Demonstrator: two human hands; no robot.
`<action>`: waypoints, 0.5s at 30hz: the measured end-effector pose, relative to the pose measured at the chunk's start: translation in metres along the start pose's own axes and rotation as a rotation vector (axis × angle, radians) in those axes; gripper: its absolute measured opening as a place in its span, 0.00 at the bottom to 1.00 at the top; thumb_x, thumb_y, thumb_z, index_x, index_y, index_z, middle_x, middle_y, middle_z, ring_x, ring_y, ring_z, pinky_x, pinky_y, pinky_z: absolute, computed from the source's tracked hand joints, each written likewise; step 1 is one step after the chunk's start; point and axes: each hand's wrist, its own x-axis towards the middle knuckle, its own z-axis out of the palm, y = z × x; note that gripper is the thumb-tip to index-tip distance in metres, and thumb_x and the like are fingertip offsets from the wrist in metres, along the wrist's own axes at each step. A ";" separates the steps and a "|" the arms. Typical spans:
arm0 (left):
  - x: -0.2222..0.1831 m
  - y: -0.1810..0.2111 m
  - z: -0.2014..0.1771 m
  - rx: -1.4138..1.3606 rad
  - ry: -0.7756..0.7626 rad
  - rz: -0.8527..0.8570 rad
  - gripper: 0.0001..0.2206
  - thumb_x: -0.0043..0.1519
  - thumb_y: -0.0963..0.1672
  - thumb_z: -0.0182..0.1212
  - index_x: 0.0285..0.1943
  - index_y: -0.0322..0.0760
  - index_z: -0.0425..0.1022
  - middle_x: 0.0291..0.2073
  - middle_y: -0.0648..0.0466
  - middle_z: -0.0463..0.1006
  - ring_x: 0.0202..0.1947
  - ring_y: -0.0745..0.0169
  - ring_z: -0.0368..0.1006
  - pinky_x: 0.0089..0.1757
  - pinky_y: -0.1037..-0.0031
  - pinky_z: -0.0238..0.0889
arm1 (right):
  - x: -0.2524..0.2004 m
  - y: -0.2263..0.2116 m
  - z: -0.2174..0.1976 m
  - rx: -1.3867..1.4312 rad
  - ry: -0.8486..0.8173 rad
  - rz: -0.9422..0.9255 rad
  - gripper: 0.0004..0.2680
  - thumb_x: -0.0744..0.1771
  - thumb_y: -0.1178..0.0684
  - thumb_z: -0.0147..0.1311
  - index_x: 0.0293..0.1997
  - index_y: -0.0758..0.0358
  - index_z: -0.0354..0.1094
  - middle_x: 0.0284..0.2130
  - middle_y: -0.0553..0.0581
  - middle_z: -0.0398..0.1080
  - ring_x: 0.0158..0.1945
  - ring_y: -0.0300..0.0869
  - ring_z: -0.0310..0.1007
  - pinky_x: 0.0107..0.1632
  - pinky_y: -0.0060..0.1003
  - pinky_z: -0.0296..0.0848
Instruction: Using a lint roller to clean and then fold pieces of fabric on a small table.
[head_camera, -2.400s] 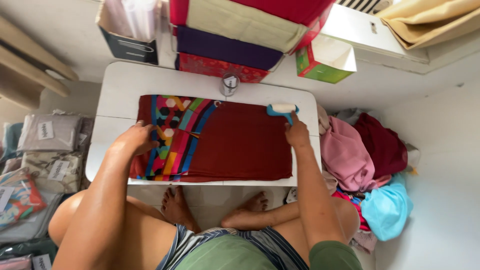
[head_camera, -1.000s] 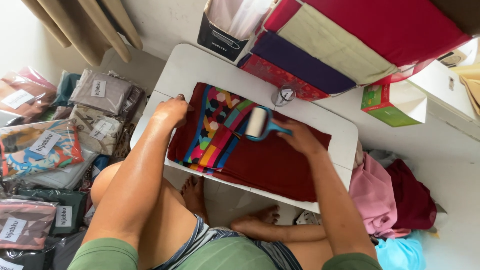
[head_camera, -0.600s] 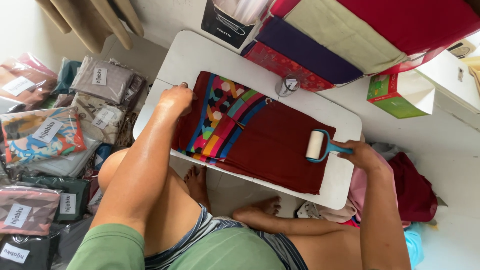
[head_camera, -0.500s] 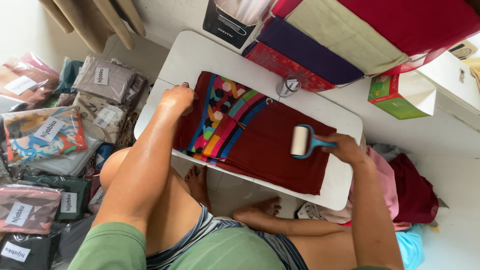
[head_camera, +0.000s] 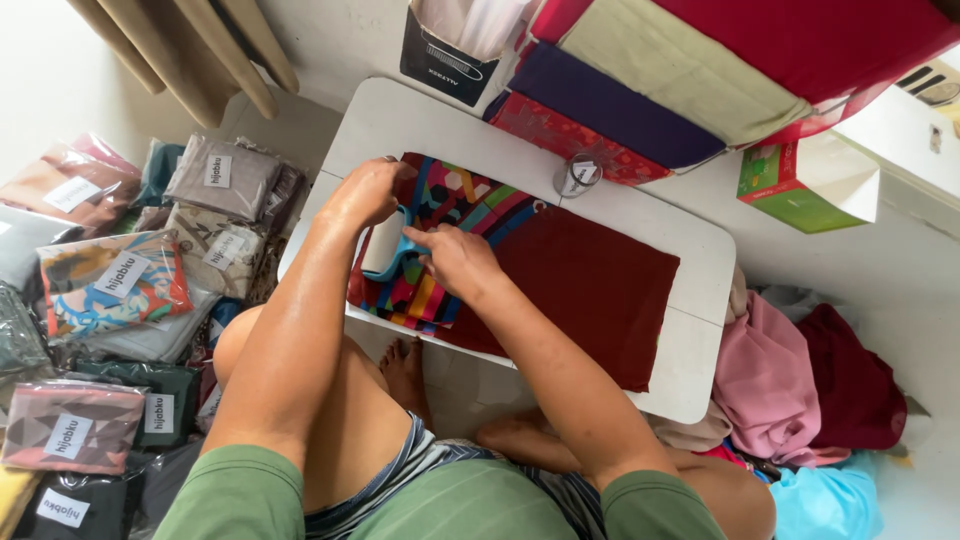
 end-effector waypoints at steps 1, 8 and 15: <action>-0.003 -0.001 0.001 0.003 -0.006 0.001 0.25 0.54 0.33 0.49 0.62 0.38 0.76 0.54 0.42 0.76 0.55 0.34 0.74 0.52 0.48 0.70 | -0.007 -0.006 -0.006 0.006 0.001 0.004 0.20 0.67 0.46 0.56 0.68 0.29 0.62 0.41 0.57 0.74 0.47 0.55 0.78 0.48 0.47 0.78; 0.010 -0.037 0.060 0.137 -0.222 0.002 0.24 0.54 0.39 0.59 0.62 0.45 0.78 0.65 0.41 0.67 0.64 0.36 0.66 0.58 0.50 0.68 | -0.092 0.060 -0.022 0.114 0.037 0.026 0.18 0.68 0.46 0.55 0.67 0.33 0.64 0.40 0.66 0.73 0.49 0.64 0.75 0.50 0.52 0.75; -0.016 -0.014 0.060 0.378 -0.280 0.015 0.54 0.34 0.51 0.86 0.74 0.47 0.59 0.65 0.45 0.58 0.67 0.40 0.54 0.59 0.46 0.63 | -0.234 0.175 -0.033 0.210 0.146 0.113 0.19 0.66 0.51 0.61 0.65 0.35 0.70 0.28 0.59 0.72 0.33 0.50 0.74 0.38 0.41 0.72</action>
